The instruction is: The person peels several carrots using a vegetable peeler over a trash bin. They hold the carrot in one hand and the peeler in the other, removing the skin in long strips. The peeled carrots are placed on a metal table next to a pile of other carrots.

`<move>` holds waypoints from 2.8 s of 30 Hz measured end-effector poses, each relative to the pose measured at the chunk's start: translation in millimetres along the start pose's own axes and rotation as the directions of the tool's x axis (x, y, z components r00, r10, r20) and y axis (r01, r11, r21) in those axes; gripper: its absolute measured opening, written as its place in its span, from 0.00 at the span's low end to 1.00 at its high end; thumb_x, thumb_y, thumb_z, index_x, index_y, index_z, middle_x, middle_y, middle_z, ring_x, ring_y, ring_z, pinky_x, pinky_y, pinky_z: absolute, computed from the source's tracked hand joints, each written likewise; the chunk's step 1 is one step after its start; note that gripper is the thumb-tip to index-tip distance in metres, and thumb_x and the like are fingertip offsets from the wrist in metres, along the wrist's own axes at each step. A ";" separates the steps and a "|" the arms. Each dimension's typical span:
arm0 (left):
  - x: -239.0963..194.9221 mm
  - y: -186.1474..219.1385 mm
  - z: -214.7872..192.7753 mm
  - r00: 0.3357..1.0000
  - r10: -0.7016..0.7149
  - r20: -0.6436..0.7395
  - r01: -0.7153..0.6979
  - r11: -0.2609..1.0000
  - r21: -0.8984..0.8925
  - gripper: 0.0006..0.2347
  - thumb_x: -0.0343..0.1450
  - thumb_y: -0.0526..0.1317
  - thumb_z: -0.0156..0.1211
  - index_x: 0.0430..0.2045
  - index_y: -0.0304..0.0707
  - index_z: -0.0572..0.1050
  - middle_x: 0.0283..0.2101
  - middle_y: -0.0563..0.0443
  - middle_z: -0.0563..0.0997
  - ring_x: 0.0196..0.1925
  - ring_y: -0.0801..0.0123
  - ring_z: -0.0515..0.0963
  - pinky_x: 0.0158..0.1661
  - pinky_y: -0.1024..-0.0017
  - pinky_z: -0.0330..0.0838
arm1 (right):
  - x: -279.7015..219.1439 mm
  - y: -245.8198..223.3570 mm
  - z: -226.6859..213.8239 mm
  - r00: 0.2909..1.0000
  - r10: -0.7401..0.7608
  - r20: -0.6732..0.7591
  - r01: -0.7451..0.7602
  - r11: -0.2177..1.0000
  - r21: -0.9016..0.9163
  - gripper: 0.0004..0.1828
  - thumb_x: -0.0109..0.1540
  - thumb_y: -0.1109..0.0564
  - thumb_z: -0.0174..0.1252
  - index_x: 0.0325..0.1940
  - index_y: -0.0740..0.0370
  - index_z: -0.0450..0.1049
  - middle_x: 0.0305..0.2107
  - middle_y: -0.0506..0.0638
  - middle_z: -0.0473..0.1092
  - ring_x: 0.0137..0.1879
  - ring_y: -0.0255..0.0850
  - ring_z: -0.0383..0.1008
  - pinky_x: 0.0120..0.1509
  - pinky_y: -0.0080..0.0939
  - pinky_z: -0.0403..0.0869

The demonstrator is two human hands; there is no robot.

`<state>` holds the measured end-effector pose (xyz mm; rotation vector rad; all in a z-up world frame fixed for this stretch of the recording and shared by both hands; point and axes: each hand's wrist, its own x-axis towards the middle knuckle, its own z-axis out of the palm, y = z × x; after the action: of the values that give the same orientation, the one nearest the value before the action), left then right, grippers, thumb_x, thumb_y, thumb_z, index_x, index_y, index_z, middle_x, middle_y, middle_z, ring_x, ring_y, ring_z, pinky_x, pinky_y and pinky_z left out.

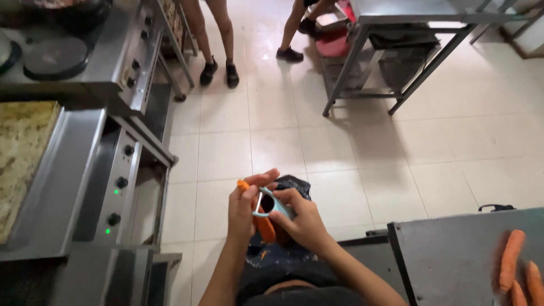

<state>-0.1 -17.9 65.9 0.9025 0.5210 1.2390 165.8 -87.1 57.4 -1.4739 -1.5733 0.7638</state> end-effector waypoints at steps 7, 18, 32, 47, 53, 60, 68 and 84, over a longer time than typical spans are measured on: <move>13.8 -24.4 -11.1 0.985 0.048 -0.165 -0.067 0.992 -0.107 0.15 0.82 0.45 0.50 0.35 0.31 0.78 0.55 0.18 0.86 0.63 0.32 0.85 0.66 0.37 0.76 | -10.1 19.0 20.6 0.996 0.077 -0.054 -0.076 0.997 0.013 0.26 0.65 0.35 0.73 0.60 0.51 0.81 0.44 0.56 0.87 0.50 0.59 0.89 0.54 0.57 0.85; 31.4 2.7 -29.9 0.941 -0.008 -0.339 -0.097 0.952 -0.290 0.14 0.80 0.47 0.51 0.27 0.40 0.75 0.44 0.26 0.89 0.49 0.33 0.91 0.58 0.34 0.84 | -66.8 100.0 9.1 0.986 0.168 0.017 -0.160 0.961 -0.226 0.28 0.61 0.36 0.77 0.60 0.46 0.81 0.48 0.52 0.86 0.55 0.56 0.86 0.59 0.59 0.83; 10.8 -2.0 1.1 0.985 -0.032 -0.171 -0.017 0.960 -0.279 0.17 0.80 0.40 0.59 0.19 0.38 0.68 0.50 0.19 0.86 0.62 0.25 0.83 0.65 0.22 0.72 | 0.2 12.4 26.8 0.989 0.027 -0.144 -0.044 0.992 -0.116 0.32 0.58 0.31 0.78 0.61 0.43 0.82 0.37 0.51 0.86 0.46 0.56 0.88 0.50 0.50 0.83; 33.6 -13.8 -30.1 0.895 -0.142 -0.423 -0.052 0.908 -0.415 0.17 0.79 0.41 0.60 0.20 0.47 0.63 0.36 0.31 0.90 0.50 0.27 0.89 0.63 0.26 0.78 | -43.7 71.6 -1.5 0.995 0.087 -0.042 -0.095 0.959 -0.265 0.29 0.60 0.32 0.77 0.58 0.45 0.81 0.44 0.49 0.87 0.48 0.56 0.87 0.53 0.56 0.82; 40.0 -0.8 -42.6 0.884 -0.068 -0.463 -0.105 0.935 -0.338 0.14 0.81 0.42 0.54 0.23 0.47 0.65 0.40 0.34 0.91 0.54 0.30 0.89 0.69 0.27 0.68 | -51.2 84.8 -16.1 0.984 0.178 -0.001 -0.169 0.930 -0.327 0.28 0.60 0.33 0.77 0.58 0.45 0.81 0.36 0.50 0.86 0.45 0.55 0.88 0.51 0.54 0.81; 22.8 6.0 -12.5 0.947 -0.035 -0.320 -0.037 0.976 -0.216 0.15 0.80 0.37 0.62 0.22 0.43 0.69 0.48 0.29 0.90 0.58 0.35 0.88 0.71 0.32 0.71 | -19.9 37.3 -8.8 0.993 0.097 -0.068 -0.106 0.985 -0.135 0.32 0.59 0.33 0.77 0.63 0.43 0.78 0.35 0.49 0.86 0.45 0.52 0.88 0.50 0.52 0.82; 9.8 10.6 1.5 0.982 -0.113 -0.149 0.092 0.986 -0.139 0.14 0.78 0.38 0.66 0.21 0.41 0.70 0.59 0.28 0.86 0.61 0.45 0.87 0.68 0.43 0.76 | 6.8 5.8 17.0 0.995 -0.009 -0.095 -0.005 0.989 -0.150 0.30 0.61 0.36 0.76 0.63 0.46 0.79 0.38 0.52 0.87 0.48 0.57 0.88 0.52 0.52 0.83; 31.7 21.0 -30.7 0.977 0.050 -0.209 -0.110 0.952 -0.287 0.18 0.80 0.37 0.57 0.17 0.46 0.62 0.48 0.22 0.89 0.67 0.21 0.80 0.73 0.23 0.62 | -55.6 120.6 15.4 0.960 0.261 0.103 -0.233 0.945 -0.229 0.28 0.60 0.34 0.76 0.60 0.40 0.79 0.36 0.54 0.87 0.48 0.61 0.87 0.54 0.61 0.81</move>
<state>-26.9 22.7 69.7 0.5518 0.4431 1.4470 208.8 -124.9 -63.4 -1.8380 -1.6280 0.8709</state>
